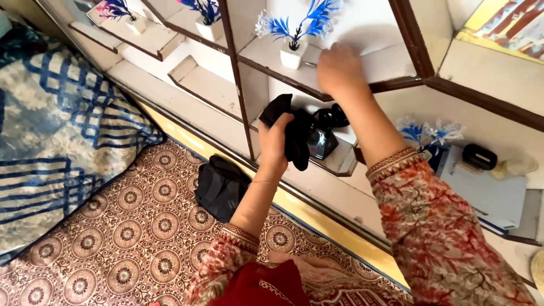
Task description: The person wipes a multi-tiered wall shelf with a black cloth, moving small decorative items like potted plants and a basket aside to reach the surfaces. The person continues wiping each shelf section and returns the items to their original positions.
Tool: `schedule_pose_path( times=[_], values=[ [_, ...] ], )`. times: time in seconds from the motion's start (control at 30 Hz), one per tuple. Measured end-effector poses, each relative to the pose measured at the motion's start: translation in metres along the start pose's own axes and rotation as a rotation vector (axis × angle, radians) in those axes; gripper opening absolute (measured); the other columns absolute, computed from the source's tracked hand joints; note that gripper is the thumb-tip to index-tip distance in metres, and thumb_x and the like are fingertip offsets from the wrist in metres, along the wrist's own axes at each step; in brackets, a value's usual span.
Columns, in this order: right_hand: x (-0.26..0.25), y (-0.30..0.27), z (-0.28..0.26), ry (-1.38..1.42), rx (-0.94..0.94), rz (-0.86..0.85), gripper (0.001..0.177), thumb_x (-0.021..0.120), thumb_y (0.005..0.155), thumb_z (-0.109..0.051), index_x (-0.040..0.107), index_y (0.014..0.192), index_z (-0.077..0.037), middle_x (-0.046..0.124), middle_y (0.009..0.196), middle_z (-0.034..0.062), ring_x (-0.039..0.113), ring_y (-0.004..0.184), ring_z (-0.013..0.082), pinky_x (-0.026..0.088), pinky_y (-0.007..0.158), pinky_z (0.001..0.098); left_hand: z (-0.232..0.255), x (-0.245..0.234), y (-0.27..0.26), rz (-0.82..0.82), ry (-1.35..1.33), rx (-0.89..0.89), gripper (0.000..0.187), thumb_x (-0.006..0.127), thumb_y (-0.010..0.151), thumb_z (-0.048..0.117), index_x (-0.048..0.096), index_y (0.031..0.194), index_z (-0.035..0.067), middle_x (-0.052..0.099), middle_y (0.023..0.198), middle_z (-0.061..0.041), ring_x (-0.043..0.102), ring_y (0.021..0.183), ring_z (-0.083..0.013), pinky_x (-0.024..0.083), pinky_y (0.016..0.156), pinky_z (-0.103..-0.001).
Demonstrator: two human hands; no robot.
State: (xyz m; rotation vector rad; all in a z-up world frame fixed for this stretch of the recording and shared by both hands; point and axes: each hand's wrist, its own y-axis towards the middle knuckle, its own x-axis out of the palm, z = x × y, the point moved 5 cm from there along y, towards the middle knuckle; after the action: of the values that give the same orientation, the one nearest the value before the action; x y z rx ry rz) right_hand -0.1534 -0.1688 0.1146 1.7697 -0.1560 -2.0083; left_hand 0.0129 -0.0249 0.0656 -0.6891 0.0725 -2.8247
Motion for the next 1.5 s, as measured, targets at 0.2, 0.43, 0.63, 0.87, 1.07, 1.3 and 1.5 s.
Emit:
schedule_pose_path(
  times=[0.2,0.43,0.63,0.87,1.07,1.3,1.5],
  values=[
    [-0.013,-0.016,0.0,0.034,-0.049,0.058,0.02,0.067,0.086,-0.013,0.071,0.099,0.001,0.068,0.1,0.0204,0.064,0.088,0.0398,0.053,0.079,0.0488,0.02,0.013,-0.004,-0.042,-0.029,0.058,0.034,0.07,0.088,0.014,0.069,0.115,-0.007,0.07,0.093,-0.01,0.061,0.077,-0.0162,0.051,0.071,-0.028],
    [-0.045,-0.043,-0.029,-0.005,-0.112,0.178,0.018,0.06,0.082,0.001,0.065,0.098,0.006,0.059,0.097,0.0204,0.053,0.087,0.0333,0.05,0.072,0.0422,0.012,0.018,0.006,0.007,-0.002,0.036,0.027,0.068,0.088,0.009,0.069,0.108,-0.008,0.071,0.089,-0.011,0.063,0.072,-0.0164,0.053,0.067,-0.028],
    [-0.108,-0.08,-0.045,0.426,-0.21,0.266,0.019,0.067,0.085,0.008,0.058,0.1,0.0,0.046,0.106,0.0162,0.059,0.089,0.037,0.052,0.077,0.0491,0.029,0.024,0.006,-0.087,-0.049,0.025,0.038,0.071,0.091,0.024,0.072,0.118,-0.003,0.07,0.093,-0.006,0.061,0.079,-0.0118,0.052,0.072,-0.026],
    [-0.143,-0.092,-0.04,0.898,-0.174,0.27,0.05,0.072,0.084,0.014,0.055,0.124,-0.011,0.051,0.122,0.0098,0.062,0.08,0.02,0.055,0.072,0.0329,0.038,0.03,0.007,-0.191,-0.219,0.063,0.034,0.069,0.095,0.016,0.07,0.123,-0.005,0.073,0.106,-0.008,0.065,0.085,-0.0135,0.054,0.075,-0.026],
    [-0.171,-0.11,-0.023,1.124,-0.07,0.331,0.032,0.064,0.096,0.009,0.055,0.123,-0.005,0.071,0.098,0.0076,0.063,0.077,0.0136,0.052,0.07,0.0249,0.067,0.052,-0.028,-0.133,0.084,0.375,0.03,0.069,0.092,0.017,0.067,0.114,-0.002,0.07,0.097,-0.009,0.064,0.083,-0.0161,0.053,0.077,-0.028],
    [-0.257,-0.145,-0.003,0.99,-0.031,0.543,0.028,0.058,0.099,0.01,0.059,0.124,-0.002,0.067,0.107,0.0075,0.063,0.094,0.0146,0.051,0.077,0.0252,0.131,0.112,-0.105,-0.179,0.527,1.046,0.046,0.072,0.087,0.008,0.055,0.13,0.005,0.055,0.12,-0.013,0.063,0.108,-0.0311,0.052,0.096,-0.038],
    [-0.311,-0.167,0.039,0.764,0.001,0.721,0.024,0.061,0.099,0.01,0.061,0.121,0.002,0.068,0.111,0.0087,0.063,0.091,0.0169,0.052,0.081,0.0273,0.158,0.161,-0.135,-0.481,0.397,1.232,0.035,0.066,0.084,-0.004,0.061,0.118,0.0,0.067,0.116,-0.014,0.067,0.102,-0.0302,0.054,0.091,-0.037]
  ],
)
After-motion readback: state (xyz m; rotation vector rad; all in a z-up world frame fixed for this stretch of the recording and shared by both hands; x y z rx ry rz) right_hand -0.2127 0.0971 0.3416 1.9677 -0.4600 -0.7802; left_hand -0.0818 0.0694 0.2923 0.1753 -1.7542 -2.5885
